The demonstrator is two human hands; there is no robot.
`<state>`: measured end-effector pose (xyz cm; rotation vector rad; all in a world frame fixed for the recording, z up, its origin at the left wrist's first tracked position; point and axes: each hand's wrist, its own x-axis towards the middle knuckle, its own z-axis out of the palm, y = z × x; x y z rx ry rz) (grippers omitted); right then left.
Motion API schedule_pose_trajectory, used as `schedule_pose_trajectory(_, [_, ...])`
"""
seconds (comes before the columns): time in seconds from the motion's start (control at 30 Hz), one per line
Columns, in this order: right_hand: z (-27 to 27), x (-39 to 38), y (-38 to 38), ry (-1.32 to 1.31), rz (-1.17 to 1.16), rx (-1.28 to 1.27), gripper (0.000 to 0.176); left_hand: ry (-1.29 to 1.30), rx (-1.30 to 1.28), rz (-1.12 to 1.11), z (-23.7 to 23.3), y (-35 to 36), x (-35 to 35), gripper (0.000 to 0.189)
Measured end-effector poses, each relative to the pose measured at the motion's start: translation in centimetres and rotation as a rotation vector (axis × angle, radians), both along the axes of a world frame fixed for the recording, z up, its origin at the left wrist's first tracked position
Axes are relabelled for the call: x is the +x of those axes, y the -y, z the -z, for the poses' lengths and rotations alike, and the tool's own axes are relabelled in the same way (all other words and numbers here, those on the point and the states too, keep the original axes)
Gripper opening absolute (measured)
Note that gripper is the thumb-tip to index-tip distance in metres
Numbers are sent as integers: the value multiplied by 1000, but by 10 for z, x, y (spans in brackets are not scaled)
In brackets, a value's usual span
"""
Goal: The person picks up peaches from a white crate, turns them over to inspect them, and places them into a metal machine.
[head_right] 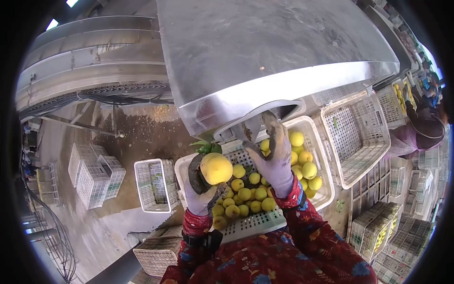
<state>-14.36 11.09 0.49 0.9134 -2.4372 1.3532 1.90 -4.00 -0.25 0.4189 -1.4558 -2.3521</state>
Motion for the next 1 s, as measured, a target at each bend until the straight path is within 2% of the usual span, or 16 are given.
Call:
schedule_pose_trajectory(0.07, [-19,25,-18,64,-355,5,76,-21,-126,-14,16,-4,-3,78])
schedule_pose_trajectory(0.17, [-17,53,-22,444,-413,-105,76,4,-414,145,3,-5,-9,79])
schedule_pose_trajectory(0.27, [-21,48,-18,174,-366,-24,79,-51,-235,93,7,-13,-11,71])
schedule_pose_trajectory(0.37, [-29,41,-20,358,-434,-21,82,24,337,119,-7,-7,0,61])
schedule_pose_trajectory(0.47, [-19,46,-15,118,-356,-15,86,-101,286,64,8,-10,1,52])
schedule_pose_trajectory(0.57, [-38,50,-2,141,-216,25,89,-7,233,29,19,-14,0,47])
schedule_pose_trajectory(0.67, [-13,37,-7,297,-203,14,92,117,129,9,8,-12,-6,40])
schedule_pose_trajectory(0.77, [-4,28,-6,480,-214,-207,85,160,-545,-85,-13,13,7,33])
schedule_pose_trajectory(0.8, [-2,27,-4,525,-205,-290,83,188,-448,-243,-9,22,19,32])
schedule_pose_trajectory(0.83, [-6,24,-1,494,-180,-271,77,314,-645,-346,-9,43,35,37])
schedule_pose_trajectory(0.87, [-13,15,2,378,-116,-95,72,738,-1027,-441,-16,81,66,46])
schedule_pose_trajectory(0.9, [-10,9,5,426,-81,-70,71,957,-1401,-487,12,100,96,55])
schedule_pose_trajectory(0.97, [3,-6,10,437,-52,-29,68,1254,-1276,-383,18,114,125,65])
schedule_pose_trajectory(1.0, [12,-16,10,397,-58,-12,67,1290,-1232,-365,20,115,134,66])
